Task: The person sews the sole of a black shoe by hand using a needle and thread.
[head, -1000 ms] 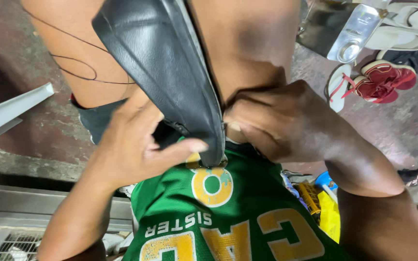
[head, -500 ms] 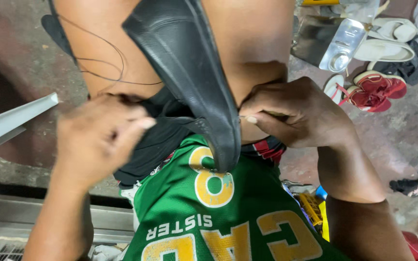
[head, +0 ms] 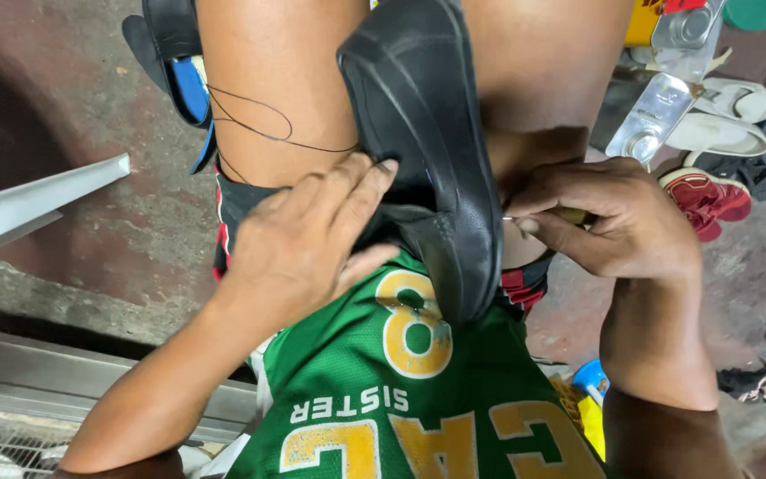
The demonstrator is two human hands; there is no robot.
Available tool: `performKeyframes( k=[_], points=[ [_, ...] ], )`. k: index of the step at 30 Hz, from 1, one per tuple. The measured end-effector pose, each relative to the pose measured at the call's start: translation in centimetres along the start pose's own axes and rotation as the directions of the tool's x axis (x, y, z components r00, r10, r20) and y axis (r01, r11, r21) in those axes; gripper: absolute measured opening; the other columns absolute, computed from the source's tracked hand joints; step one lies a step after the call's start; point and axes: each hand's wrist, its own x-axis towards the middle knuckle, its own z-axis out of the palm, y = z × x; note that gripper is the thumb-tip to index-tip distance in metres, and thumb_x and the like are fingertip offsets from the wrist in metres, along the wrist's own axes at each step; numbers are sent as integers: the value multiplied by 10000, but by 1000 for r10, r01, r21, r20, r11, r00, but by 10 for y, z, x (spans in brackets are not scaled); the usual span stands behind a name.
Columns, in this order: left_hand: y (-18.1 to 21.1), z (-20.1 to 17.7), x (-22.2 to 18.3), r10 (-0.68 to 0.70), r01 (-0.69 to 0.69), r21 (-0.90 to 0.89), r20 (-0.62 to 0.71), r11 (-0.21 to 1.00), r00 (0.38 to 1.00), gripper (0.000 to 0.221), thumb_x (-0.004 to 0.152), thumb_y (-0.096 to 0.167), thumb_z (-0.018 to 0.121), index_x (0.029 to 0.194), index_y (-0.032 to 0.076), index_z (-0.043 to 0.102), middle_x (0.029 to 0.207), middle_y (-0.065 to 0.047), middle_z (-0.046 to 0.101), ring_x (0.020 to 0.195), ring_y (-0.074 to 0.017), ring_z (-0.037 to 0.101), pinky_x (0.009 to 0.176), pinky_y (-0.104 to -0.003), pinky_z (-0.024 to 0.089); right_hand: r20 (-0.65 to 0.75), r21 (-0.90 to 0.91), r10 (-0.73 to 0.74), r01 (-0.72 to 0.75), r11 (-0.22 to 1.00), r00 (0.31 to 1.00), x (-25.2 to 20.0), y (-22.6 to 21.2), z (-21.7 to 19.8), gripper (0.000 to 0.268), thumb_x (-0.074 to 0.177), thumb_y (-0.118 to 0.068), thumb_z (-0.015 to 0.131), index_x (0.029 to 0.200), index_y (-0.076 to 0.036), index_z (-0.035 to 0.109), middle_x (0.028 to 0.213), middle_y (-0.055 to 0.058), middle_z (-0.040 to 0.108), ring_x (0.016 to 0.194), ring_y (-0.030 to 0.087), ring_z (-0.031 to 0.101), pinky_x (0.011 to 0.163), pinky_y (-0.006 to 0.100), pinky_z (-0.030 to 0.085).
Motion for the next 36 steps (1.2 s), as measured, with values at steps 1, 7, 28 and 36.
performKeyframes(
  k=[1, 7, 28, 36],
  points=[
    [2, 6, 3, -32, 31, 22, 48, 999, 998, 452, 881, 323, 812, 1219, 28, 758, 930, -72, 698, 819, -225, 669, 673, -346, 541, -4, -5, 6, -6, 1000, 1000, -2, 0, -1, 174, 845, 16, 761, 1002, -37, 709, 920, 91, 752, 831, 201, 767, 685, 294, 580],
    [-35, -20, -21, -291, 286, -323, 32, 902, 956, 101, 996, 174, 782, 1034, 92, 737, 943, -64, 709, 798, -183, 657, 723, -321, 526, 34, 18, 20, -20, 1000, 999, -10, 7, -6, 164, 823, 48, 749, 972, -14, 716, 827, 75, 728, 731, 176, 742, 625, 279, 554],
    [2, 17, -2, -279, 299, -483, 115, 823, 953, 146, 1007, 176, 746, 1059, 79, 649, 863, -96, 662, 744, -214, 638, 678, -343, 510, -106, 217, 166, -140, 966, 980, -53, 16, -3, 119, 876, 39, 720, 992, 11, 712, 846, 100, 723, 697, 164, 728, 642, 247, 555],
    [-20, -1, 16, -345, 400, -914, 355, 65, 869, 265, 1114, 276, 549, 976, 55, 596, 921, -2, 637, 729, -104, 530, 603, -213, 460, -98, -11, -7, 6, 1000, 995, -32, 1, 3, 146, 875, -17, 754, 1016, -41, 728, 932, 81, 754, 779, 153, 737, 643, 273, 573]
  ],
)
